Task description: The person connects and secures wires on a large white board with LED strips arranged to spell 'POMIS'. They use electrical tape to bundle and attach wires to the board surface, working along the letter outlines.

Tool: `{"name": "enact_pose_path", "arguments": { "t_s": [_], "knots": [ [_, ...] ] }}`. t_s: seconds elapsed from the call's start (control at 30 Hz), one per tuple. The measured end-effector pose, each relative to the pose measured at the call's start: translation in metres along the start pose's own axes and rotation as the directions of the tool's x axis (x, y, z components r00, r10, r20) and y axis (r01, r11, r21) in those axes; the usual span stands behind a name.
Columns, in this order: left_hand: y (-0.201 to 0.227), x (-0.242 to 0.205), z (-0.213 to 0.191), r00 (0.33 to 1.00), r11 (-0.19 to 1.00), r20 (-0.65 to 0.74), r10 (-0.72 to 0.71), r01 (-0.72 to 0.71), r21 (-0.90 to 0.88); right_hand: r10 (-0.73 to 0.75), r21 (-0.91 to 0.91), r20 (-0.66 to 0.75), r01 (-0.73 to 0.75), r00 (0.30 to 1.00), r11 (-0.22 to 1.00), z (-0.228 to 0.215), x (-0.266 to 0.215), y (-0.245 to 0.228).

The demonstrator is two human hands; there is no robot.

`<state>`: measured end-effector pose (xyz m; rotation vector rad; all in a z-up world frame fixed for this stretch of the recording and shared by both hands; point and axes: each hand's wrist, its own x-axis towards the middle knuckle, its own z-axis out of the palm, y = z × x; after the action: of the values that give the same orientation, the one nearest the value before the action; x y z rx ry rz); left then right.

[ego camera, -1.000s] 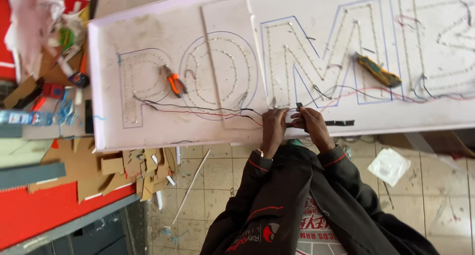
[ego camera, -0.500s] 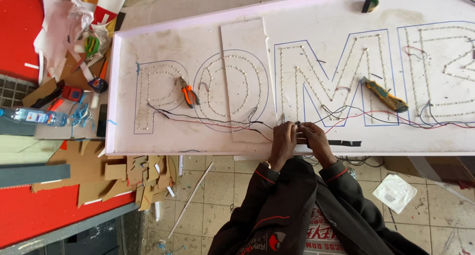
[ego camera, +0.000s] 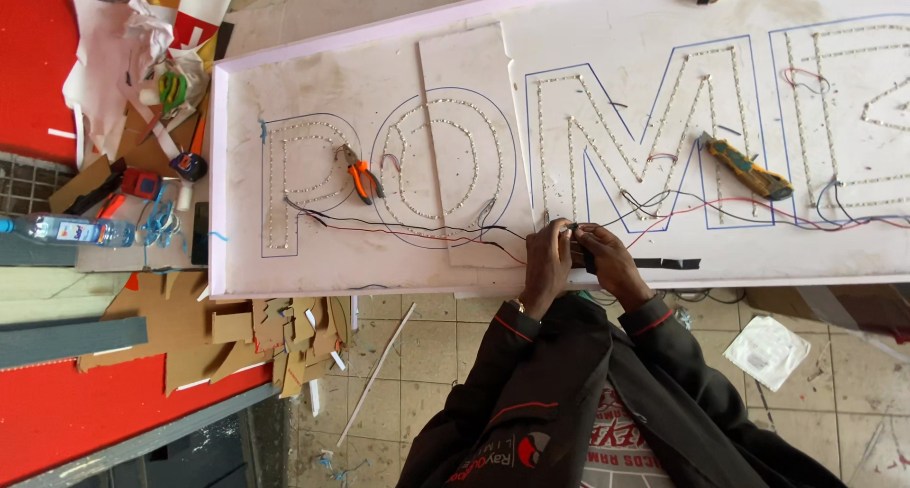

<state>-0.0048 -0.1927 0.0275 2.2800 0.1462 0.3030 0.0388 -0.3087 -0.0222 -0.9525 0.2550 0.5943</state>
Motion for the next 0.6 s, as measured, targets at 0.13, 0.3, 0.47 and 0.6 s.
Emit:
{"name": "enact_pose_path", "arguments": {
  "t_s": [0.13,0.3,0.47,0.6],
  "knots": [
    [-0.008,0.003,0.000,0.999,0.999,-0.027,0.040,-0.039,0.031,-0.016,0.004,-0.020,0.016,1.000,1.000,0.009,-0.009,-0.005],
    [-0.012,0.005,-0.001,1.000,0.997,-0.013,0.009,-0.010,-0.078,-0.057,-0.419,-0.072,0.022,0.996,0.908,0.032,-0.030,-0.021],
    [-0.017,0.009,-0.001,1.000,0.982,0.019,-0.019,0.022,-0.188,-0.015,-0.619,-0.127,-0.067,0.992,0.782,0.044,-0.039,-0.034],
    [-0.035,0.007,0.005,0.988,0.928,0.072,-0.134,0.150,-0.340,0.071,-0.890,-0.034,-0.063,0.997,0.452,0.066,-0.062,-0.074]
  ]
}}
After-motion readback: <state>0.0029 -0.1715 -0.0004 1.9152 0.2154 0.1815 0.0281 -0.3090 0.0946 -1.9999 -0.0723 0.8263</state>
